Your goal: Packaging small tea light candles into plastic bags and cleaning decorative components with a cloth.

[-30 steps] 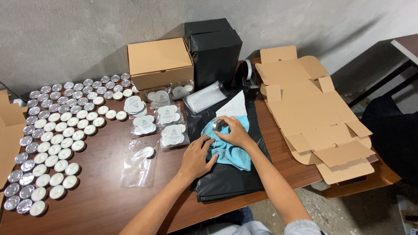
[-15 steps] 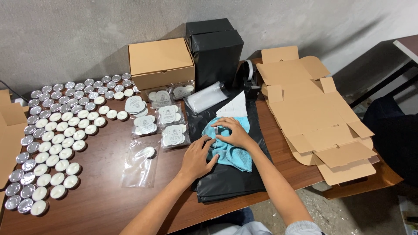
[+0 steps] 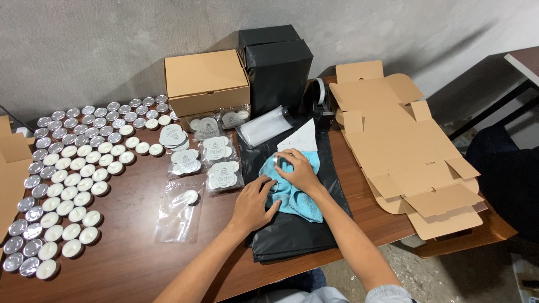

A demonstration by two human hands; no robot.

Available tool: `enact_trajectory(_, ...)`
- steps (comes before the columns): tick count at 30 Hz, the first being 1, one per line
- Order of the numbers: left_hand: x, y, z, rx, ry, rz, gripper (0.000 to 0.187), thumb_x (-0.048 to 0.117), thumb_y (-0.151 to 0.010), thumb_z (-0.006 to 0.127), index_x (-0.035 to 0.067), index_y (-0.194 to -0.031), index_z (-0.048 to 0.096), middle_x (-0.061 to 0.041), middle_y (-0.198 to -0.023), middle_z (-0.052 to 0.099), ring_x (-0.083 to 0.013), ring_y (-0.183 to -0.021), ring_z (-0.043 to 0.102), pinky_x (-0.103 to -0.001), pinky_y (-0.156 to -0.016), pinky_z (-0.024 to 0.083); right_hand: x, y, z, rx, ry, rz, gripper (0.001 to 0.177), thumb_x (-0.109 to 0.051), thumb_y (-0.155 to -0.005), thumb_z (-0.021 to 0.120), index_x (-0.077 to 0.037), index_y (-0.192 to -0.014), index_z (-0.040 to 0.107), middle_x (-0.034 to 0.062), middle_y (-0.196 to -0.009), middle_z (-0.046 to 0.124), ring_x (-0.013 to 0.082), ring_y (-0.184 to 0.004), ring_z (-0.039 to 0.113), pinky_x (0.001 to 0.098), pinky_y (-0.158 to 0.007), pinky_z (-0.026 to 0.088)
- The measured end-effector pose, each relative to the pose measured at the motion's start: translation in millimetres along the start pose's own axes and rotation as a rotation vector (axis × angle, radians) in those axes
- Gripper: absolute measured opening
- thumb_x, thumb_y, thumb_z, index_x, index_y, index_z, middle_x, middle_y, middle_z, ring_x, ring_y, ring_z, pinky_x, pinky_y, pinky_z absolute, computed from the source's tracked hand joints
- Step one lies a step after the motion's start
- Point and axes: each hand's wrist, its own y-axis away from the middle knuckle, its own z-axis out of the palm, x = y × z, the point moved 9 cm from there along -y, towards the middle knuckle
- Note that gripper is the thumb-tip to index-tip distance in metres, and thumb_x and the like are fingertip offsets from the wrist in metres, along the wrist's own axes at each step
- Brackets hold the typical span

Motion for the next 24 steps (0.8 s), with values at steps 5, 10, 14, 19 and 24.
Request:
enact_trajectory(5,0,-1,-2,-0.012,0.001,-0.006,0.051,0.039,-0.101,0.056,0.008,-0.142,0.052,-0.019,-0.138,0.054,-0.0338,-0.14,0.047,-0.047,-0.115,0.038,-6,1,11,-0.144,0.053,-0.029,0.039,-0.026,-0.087,0.078,-0.017,-0.124,0.07,0.004,-0.11,0.066,0.022,-0.094,0.064,0.0386,-0.09,0.051)
enact_trajectory(10,1,0,-2,-0.009,0.015,0.002,0.051,0.038,-0.102,0.055,0.008,-0.142,0.051,-0.019,-0.138,0.054,-0.0346,-0.14,0.046,-0.048,-0.115,0.037,20,1,14,-0.096,0.072,0.091,0.043,-0.027,-0.085,0.081,-0.009,-0.121,0.068,0.0051,-0.102,0.064,0.0197,-0.085,0.065,0.0347,-0.082,0.053)
enact_trajectory(14,2,-1,-2,-0.022,0.009,-0.007,0.051,0.039,-0.102,0.055,0.008,-0.142,0.052,-0.018,-0.138,0.053,-0.0335,-0.14,0.046,-0.047,-0.115,0.036,21,-1,15,-0.178,0.126,0.119,0.043,-0.038,-0.084,0.08,-0.017,-0.12,0.07,0.0041,-0.101,0.063,0.025,-0.094,0.065,0.0422,-0.09,0.05)
enact_trajectory(19,4,0,-4,-0.007,0.009,0.003,0.051,0.038,-0.102,0.055,0.008,-0.142,0.052,-0.019,-0.138,0.054,-0.0337,-0.139,0.047,-0.047,-0.115,0.037,24,1,7,-0.133,0.137,0.165,0.041,-0.038,-0.085,0.079,-0.018,-0.12,0.07,0.0048,-0.099,0.059,0.0268,-0.098,0.065,0.0407,-0.092,0.051)
enact_trajectory(24,1,-1,1,-0.016,-0.016,-0.001,0.051,0.04,-0.102,0.055,0.009,-0.143,0.051,-0.017,-0.138,0.054,-0.0322,-0.139,0.047,-0.046,-0.115,0.037,8,1,9,-0.27,0.242,0.176,0.044,-0.047,-0.084,0.075,-0.025,-0.121,0.07,0.0023,-0.105,0.063,0.0253,-0.107,0.063,0.0442,-0.099,0.047)
